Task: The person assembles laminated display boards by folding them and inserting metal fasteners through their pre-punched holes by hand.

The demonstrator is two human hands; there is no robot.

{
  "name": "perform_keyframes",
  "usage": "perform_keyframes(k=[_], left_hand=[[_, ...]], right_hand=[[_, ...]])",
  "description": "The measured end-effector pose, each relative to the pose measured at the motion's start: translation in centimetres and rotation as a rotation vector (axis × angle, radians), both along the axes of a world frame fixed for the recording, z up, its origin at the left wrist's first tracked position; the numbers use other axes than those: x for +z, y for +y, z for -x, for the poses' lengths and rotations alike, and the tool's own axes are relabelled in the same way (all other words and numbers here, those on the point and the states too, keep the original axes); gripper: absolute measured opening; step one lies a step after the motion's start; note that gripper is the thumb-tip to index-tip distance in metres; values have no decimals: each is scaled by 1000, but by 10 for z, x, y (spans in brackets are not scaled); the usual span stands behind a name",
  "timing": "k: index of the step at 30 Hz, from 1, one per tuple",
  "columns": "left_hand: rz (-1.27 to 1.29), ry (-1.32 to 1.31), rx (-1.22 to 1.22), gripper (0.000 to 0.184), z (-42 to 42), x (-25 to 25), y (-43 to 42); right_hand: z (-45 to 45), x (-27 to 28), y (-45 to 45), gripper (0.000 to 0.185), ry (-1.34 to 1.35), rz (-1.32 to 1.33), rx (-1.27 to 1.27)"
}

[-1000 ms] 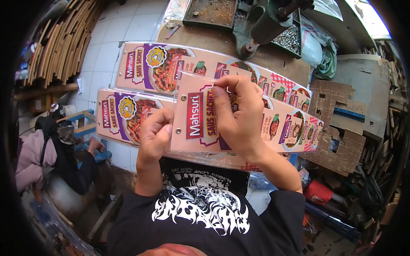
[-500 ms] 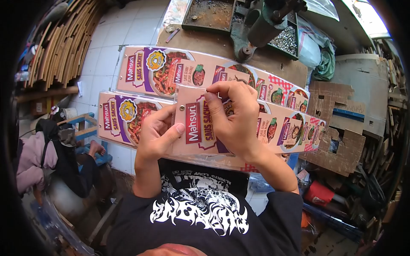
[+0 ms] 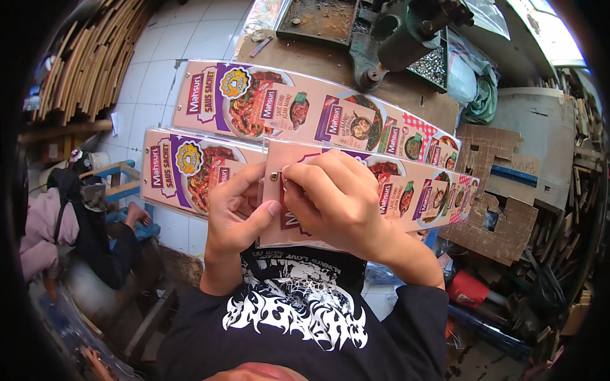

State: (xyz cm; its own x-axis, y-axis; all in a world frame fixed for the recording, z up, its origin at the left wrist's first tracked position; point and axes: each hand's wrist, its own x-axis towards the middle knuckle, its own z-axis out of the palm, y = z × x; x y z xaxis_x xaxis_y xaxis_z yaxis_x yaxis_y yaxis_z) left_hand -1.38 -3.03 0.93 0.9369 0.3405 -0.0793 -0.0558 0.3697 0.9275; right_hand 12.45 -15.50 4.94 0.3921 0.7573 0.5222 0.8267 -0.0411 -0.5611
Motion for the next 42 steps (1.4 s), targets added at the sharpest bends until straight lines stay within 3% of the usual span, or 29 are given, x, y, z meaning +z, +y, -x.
perform_keyframes(k=[10, 12, 21, 42], left_hand=[[-91, -18, 4, 47, 1, 6, 0], [-81, -11, 9, 47, 1, 7, -1], [-117, -53, 36, 48, 2, 9, -5], [-129, -85, 61, 48, 3, 7, -8]], right_hand=[[0, 11, -10, 36, -66, 98, 98], [0, 10, -12, 48, -85, 106, 107], [-6, 14, -18, 47, -271, 143, 137], [-9, 12, -19, 47, -254, 55, 178]])
